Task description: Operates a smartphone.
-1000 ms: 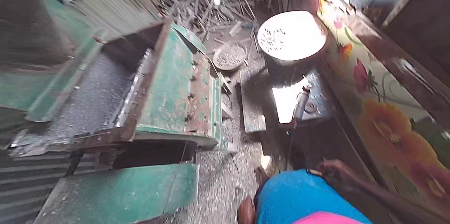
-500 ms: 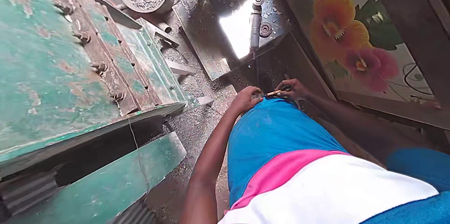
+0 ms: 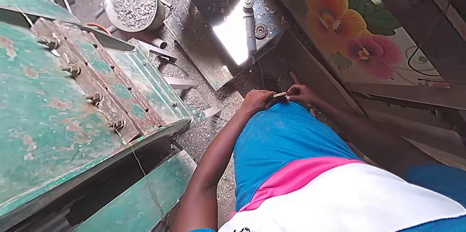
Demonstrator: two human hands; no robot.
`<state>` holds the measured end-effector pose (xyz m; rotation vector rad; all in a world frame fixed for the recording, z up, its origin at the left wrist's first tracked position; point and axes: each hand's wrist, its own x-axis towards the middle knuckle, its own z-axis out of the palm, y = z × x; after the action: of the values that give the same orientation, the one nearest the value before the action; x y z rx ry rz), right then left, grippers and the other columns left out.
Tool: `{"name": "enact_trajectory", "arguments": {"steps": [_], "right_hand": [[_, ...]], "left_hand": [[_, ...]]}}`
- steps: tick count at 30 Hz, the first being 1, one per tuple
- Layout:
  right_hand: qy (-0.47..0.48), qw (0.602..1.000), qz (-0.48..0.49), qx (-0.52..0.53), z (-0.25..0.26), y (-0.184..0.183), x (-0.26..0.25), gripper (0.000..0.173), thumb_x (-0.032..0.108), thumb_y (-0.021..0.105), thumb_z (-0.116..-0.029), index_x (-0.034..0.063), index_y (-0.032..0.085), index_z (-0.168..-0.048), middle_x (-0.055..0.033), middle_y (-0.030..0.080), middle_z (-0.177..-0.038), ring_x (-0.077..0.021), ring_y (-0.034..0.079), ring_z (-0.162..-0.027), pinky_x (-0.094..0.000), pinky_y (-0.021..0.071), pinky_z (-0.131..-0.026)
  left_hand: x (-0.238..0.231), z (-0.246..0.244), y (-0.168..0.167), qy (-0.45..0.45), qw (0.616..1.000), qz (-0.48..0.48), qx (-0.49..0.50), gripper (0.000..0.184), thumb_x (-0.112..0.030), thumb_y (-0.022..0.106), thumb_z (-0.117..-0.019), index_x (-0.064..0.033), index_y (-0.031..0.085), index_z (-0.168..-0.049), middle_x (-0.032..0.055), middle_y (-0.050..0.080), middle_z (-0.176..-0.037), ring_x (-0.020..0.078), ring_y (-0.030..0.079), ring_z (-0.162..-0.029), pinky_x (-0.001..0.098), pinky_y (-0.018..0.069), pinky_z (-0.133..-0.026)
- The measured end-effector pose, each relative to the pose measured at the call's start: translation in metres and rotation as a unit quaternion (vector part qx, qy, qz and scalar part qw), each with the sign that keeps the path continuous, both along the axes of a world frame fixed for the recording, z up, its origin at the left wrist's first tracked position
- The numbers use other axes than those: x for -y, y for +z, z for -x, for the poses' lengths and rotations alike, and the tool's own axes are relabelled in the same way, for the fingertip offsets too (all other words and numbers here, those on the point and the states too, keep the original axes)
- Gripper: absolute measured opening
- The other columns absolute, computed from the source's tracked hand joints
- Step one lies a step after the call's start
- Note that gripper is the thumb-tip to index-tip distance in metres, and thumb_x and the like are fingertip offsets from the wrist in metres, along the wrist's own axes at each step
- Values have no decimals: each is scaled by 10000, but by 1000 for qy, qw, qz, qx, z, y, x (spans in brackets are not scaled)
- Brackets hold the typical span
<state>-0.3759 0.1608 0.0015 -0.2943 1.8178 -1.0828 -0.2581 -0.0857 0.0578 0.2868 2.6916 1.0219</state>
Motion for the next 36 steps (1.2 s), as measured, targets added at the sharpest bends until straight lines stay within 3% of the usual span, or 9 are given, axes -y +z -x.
{"name": "enact_trajectory", "arguments": {"steps": [6, 10, 13, 17, 20, 25, 29, 33, 36], "right_hand": [[119, 972, -183, -86, 17, -22, 21, 392, 297, 824, -885, 17, 683, -1119, -208, 702, -1025, -374, 674, -982, -615, 509, -897], [116, 978, -172, -21, 12, -22, 30, 340, 248, 726, -970, 30, 664, -1222, -216, 693, -1128, -350, 668, -1041, -563, 512, -941], [-20, 993, -49, 104, 9, -21, -2, 413, 238, 557, -1058, 51, 530, -1425, -174, 602, -1342, -226, 612, -1152, -410, 509, -980], [-69, 977, -97, 176, -19, 25, -14, 579, 454, 159, -1125, 111, 434, -1501, -65, 571, -1405, -65, 561, -1251, -287, 499, -1018], [-44, 957, -38, 283, -18, 64, 0, 753, 607, 33, -1056, 142, 403, -1519, -20, 619, -1341, -29, 593, -1205, -239, 537, -952], [32, 932, 67, 356, 24, 129, 27, 1220, 1029, 220, -709, 186, 348, -1582, -30, 638, -1368, -171, 623, -1229, -371, 562, -949], [-57, 866, 323, 377, 39, 166, 96, 1112, 968, 157, -798, 228, 272, -1619, -88, 438, -1597, -316, 432, -1458, -569, 413, -1141], [-15, 831, 408, 378, 14, 170, 148, 1100, 947, 152, -821, 179, 344, -1585, -102, 478, -1544, -297, 466, -1415, -552, 424, -1125], [28, 810, 462, 359, -3, 165, 163, 922, 818, 382, -916, 184, 336, -1584, -107, 475, -1534, -304, 463, -1413, -566, 432, -1117]], "left_hand": [[23, -15, 26, 235, 956, -173, -11, 209, -178, 624, -1016, -53, 747, -1131, 76, 763, -952, 148, 725, -812, 408, 607, -795], [40, -43, 42, 471, 757, -453, 4, 216, -194, 577, -1044, -49, 688, -1159, 63, 732, -1037, 158, 726, -860, 383, 637, -783], [51, -65, 48, 491, 606, -625, -40, 226, -205, 545, -1055, -122, 651, -1236, 78, 735, -1122, 191, 734, -962, 388, 635, -822], [47, -82, 57, 496, 497, -706, -85, 315, -260, 579, -1041, -180, 564, -1346, 102, 705, -1208, 238, 721, -1032, 413, 617, -868], [43, -87, 62, 507, 459, -721, -115, 353, -252, 625, -1015, -175, 547, -1351, 123, 698, -1218, 262, 724, -1027, 416, 621, -855], [37, -90, 68, 511, 435, -731, -129, 327, -234, 611, -1018, -155, 562, -1332, 133, 701, -1213, 267, 719, -1051, 420, 615, -877], [30, -91, 74, 489, 397, -764, -142, 351, -226, 688, -966, -139, 603, -1296, 137, 706, -1193, 269, 717, -1050, 430, 610, -895], [26, -94, 92, 441, 372, -801, -158, 350, -205, 752, -915, -112, 657, -1238, 151, 727, -1139, 254, 736, -993, 410, 615, -881], [18, -95, 102, 418, 367, -814, -166, 394, -170, 773, -895, -101, 642, -1260, 168, 716, -1171, 264, 731, -1019, 404, 612, -893]]}}
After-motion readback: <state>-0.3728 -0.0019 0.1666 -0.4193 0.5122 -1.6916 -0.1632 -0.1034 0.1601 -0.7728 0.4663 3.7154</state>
